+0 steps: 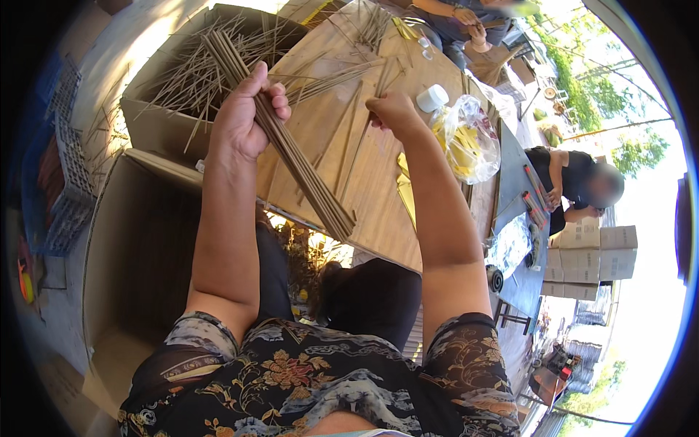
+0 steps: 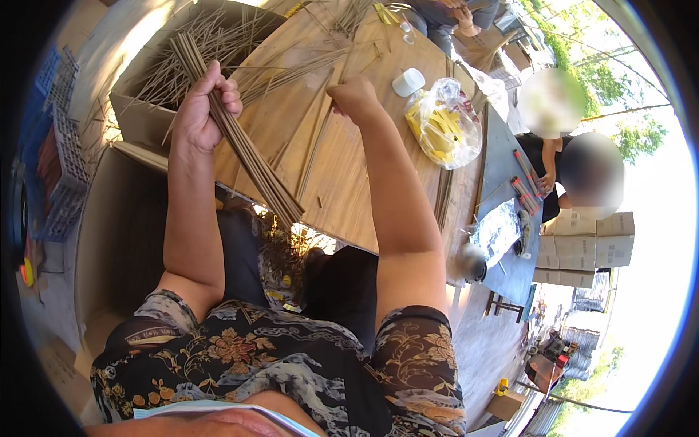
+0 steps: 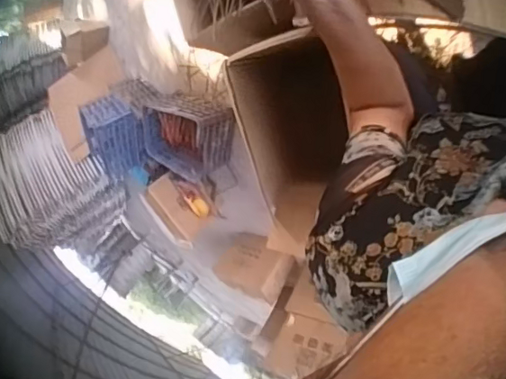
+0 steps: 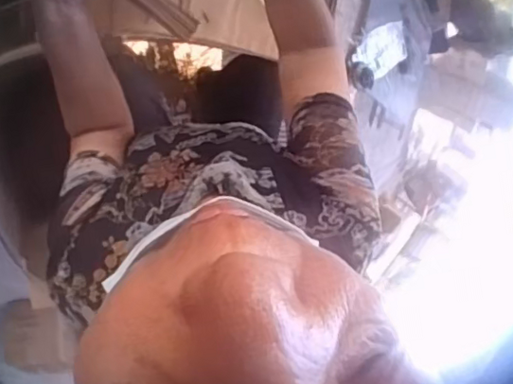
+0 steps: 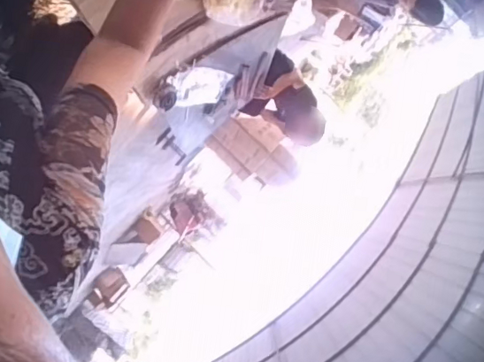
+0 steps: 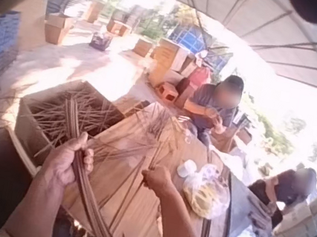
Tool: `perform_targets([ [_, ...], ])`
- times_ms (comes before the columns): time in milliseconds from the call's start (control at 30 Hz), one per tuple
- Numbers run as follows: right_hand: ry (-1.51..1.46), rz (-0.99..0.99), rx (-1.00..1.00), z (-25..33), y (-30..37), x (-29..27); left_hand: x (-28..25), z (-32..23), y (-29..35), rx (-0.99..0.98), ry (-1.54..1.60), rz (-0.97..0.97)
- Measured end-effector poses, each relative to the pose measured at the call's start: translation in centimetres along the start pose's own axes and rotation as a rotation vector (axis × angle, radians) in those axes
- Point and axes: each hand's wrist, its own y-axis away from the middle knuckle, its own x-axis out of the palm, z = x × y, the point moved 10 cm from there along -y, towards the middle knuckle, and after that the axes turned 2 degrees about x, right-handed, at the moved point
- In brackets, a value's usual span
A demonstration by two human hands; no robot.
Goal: The person gathers thin sticks from a cardboard box and aligns them into a bundle. They wrap a yellow paper strip around the bundle to secure it, then place the finished bundle into the box. The person repeats this process with additional sticks.
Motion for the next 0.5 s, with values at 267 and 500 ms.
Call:
perform_targets([
  [267,0.051,0.298,-0.287,11.5,7.6,2.8,-0.5,6.4,-0.7,-0.147,-0.137,-0.184],
  [500,0.488,0.020,-0.522,13.0,7.0,5.2,-2.3,6.6,-1.9,-0.088,-0.052,-0.208],
])
